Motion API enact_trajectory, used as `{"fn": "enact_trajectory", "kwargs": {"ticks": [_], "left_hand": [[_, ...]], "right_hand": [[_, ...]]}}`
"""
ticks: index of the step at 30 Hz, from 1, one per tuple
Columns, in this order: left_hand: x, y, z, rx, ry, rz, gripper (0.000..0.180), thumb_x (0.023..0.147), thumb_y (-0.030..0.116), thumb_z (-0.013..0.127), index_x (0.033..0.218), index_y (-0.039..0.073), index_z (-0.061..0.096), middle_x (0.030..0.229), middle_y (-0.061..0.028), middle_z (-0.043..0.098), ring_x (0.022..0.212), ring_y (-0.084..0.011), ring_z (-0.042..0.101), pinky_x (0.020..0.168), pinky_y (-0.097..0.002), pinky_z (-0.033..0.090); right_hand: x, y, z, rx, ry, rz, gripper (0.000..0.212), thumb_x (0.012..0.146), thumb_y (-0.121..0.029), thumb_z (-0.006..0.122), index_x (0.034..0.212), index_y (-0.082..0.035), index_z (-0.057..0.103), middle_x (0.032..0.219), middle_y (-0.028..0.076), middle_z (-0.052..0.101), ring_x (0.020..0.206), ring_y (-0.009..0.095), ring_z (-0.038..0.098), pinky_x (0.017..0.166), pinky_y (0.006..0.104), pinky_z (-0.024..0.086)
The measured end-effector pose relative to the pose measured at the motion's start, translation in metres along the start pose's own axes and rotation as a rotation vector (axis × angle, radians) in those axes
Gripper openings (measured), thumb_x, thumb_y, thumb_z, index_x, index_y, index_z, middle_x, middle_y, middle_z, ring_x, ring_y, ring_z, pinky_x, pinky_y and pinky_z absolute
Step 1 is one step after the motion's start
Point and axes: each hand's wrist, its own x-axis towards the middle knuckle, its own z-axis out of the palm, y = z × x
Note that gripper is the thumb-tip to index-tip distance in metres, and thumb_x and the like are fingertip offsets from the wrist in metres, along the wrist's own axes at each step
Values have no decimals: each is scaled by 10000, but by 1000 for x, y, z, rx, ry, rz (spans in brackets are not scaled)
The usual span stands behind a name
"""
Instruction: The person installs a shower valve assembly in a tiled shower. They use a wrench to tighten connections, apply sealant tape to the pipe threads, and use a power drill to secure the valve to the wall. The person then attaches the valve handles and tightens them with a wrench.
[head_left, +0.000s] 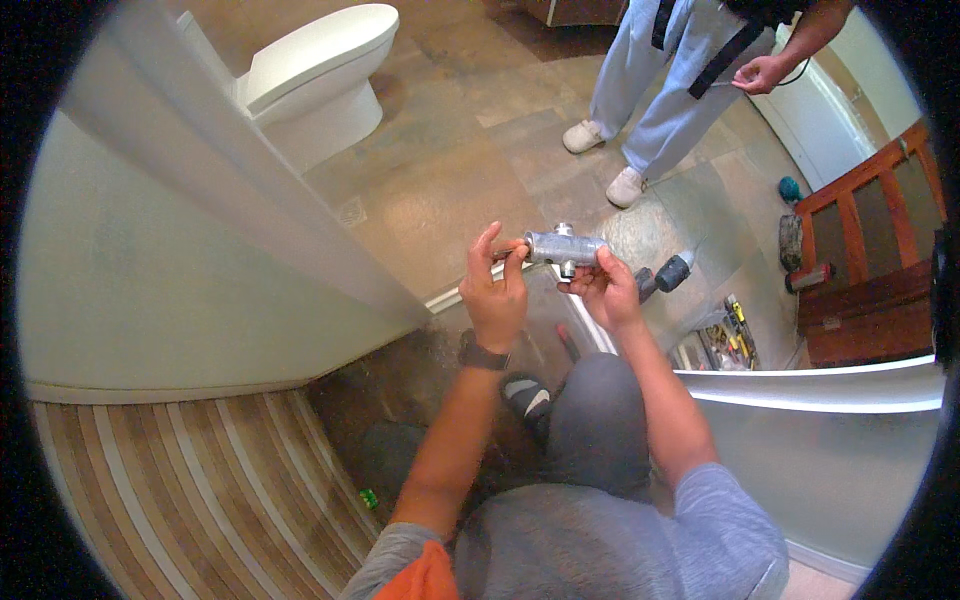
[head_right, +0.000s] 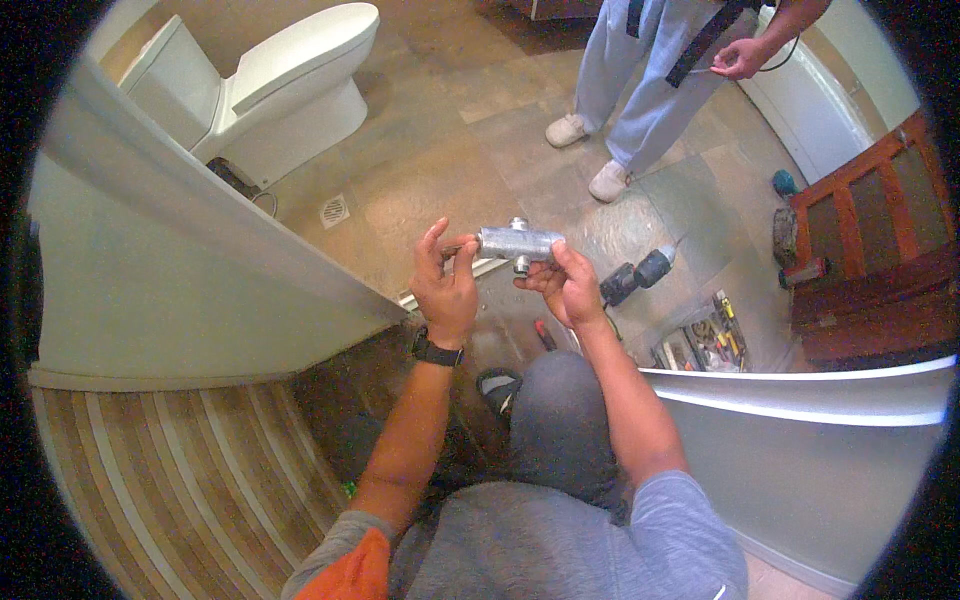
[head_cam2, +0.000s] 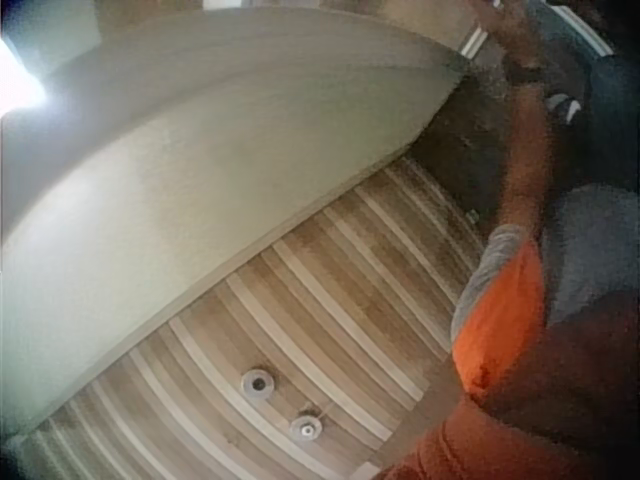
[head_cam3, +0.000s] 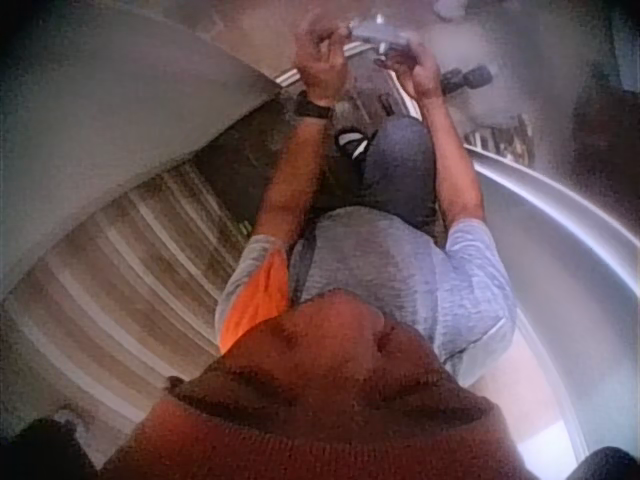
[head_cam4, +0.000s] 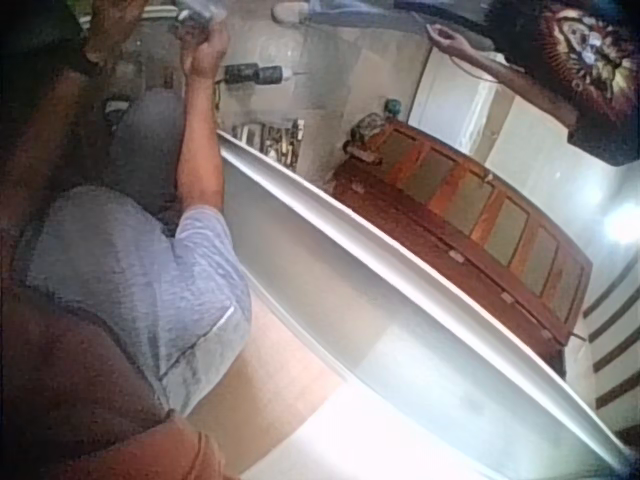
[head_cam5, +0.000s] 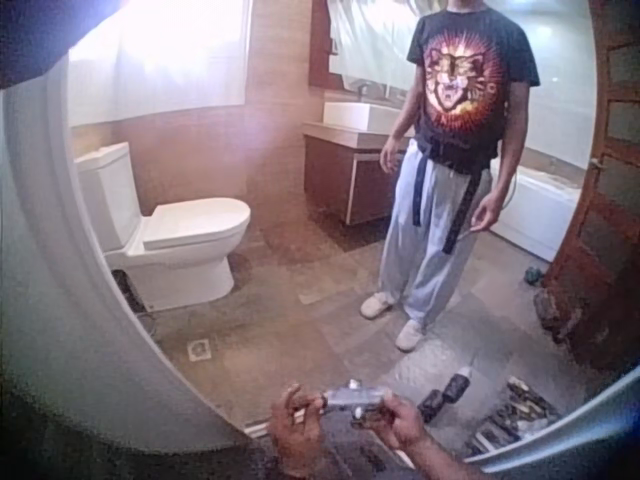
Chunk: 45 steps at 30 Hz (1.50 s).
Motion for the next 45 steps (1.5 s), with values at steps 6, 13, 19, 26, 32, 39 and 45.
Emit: {"fn": "enact_trajectory", "kwargs": {"ticks": [6, 13, 19, 26, 32, 39, 45], "left_hand": [[2, 6, -11, -62, -104, -60, 512, 900, 38, 704, 1371, 16, 507, 950, -119, 737, 864, -173, 706, 792, -325, 557], [34, -13, 7, -224, -269, -392, 568, 907, 42, 697, 1403, -54, 439, 1020, -141, 716, 905, -161, 678, 807, -302, 560], [55, -81, 33, -354, -423, -625, 582, 923, 131, 704, 1402, -58, 433, 1058, -133, 694, 915, -173, 672, 779, -293, 562], [73, -91, 72, -348, -422, -674, 582, 933, 141, 695, 1404, -64, 420, 1026, -127, 686, 877, -170, 669, 761, -280, 562], [85, -73, 96, -272, -595, -474, 287, 958, 108, 641, 1216, -18, 647, 1014, -89, 703, 868, -158, 669, 776, -287, 551], [99, -50, 105, 69, -762, 80, 202, 918, 70, 623, 1083, 8, 722, 1002, -98, 728, 845, -171, 684, 780, -311, 545], [87, -24, 147, -4, -769, -175, 234, 870, 122, 669, 1048, -18, 723, 934, -116, 731, 833, -173, 689, 761, -311, 541]], "right_hand": [[-4, -4, 21, -38, 68, -39, 368, 1046, -361, 485, 1111, -26, 620, 911, 102, 696, 823, 247, 712, 821, 526, 596], [11, 1, -9, 176, 242, 179, 359, 999, -423, 563, 1035, -71, 622, 785, 69, 693, 677, 186, 690, 742, 402, 603], [21, 10, -19, 316, 445, 238, 393, 975, -410, 587, 938, -18, 585, 695, 35, 614, 586, 151, 610, 717, 319, 576], [19, 7, -15, 434, 459, 187, 316, 979, -389, 587, 1018, -76, 573, 690, 21, 583, 565, 131, 565, 727, 361, 608], [19, -7, -11, 585, 441, 133, 340, 971, -380, 610, 1016, -45, 589, 696, 33, 602, 573, 135, 577, 735, 377, 618], [13, -17, -13, 483, 368, -19, 365, 1000, -393, 558, 1072, -36, 573, 731, 59, 613, 580, 145, 566, 784, 376, 599], [16, -27, -5, 584, 416, -165, 383, 994, -371, 575, 1026, 10, 557, 748, 69, 579, 659, 163, 568, 844, 363, 579]]}}
